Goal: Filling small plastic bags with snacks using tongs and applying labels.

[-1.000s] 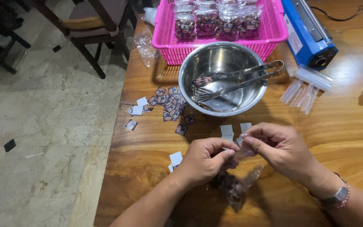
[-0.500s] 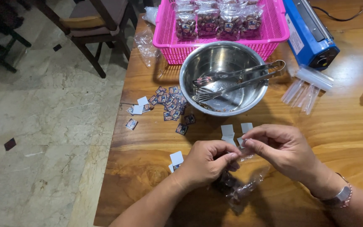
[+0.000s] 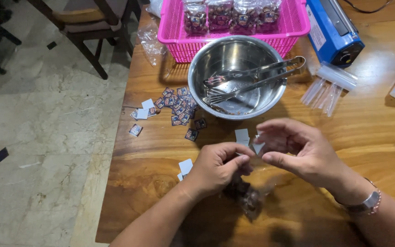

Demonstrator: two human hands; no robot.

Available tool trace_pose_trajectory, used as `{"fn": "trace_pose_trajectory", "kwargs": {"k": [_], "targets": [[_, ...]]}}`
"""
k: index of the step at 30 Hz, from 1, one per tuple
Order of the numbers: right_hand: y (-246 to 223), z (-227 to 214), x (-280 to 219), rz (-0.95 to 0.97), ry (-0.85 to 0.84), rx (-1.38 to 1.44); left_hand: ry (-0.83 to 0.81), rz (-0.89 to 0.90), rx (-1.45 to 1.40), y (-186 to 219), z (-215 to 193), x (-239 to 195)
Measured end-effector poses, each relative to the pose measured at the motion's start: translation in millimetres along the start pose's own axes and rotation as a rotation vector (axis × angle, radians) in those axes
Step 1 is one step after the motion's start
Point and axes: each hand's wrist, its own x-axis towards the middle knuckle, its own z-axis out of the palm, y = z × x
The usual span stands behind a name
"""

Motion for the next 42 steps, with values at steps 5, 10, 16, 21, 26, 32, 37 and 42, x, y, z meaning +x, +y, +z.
{"fn": "trace_pose_trajectory", "kwargs": {"k": [5, 10, 16, 21, 26, 32, 37, 42], "targets": [[10, 3, 5, 0.085, -0.009, 0.042, 0.067, -0.012, -0.136, -5, -2, 4], [24, -1, 5, 0.107, -0.040, 0.134, 0.066, -0.005, -0.135, -3, -1, 4], [35, -5, 8, 0.010, -0.055, 0.171, 0.001, -0.016, -0.052, 4, -5, 1], [28, -4, 13, -0.108, -0.106, 0.031, 0.021, 0.001, -0.181, -11, -3, 7], [38, -11, 12, -0.313, -0.165, -0.115, -0.040, -0.005, -0.105, -7, -15, 7], [28, -7, 8, -0.490, -0.223, -0.314, -0.026, -0.158, -0.175, 1, -8, 5], [31, -5, 6, -0.552, -0.152, -0.416, -0.001, -0.228, -0.114, 1, -7, 5], [31, -8, 7, -0.458, -0.134, -0.270, -0.026, -0.175, -0.151, 0, -8, 5]]}}
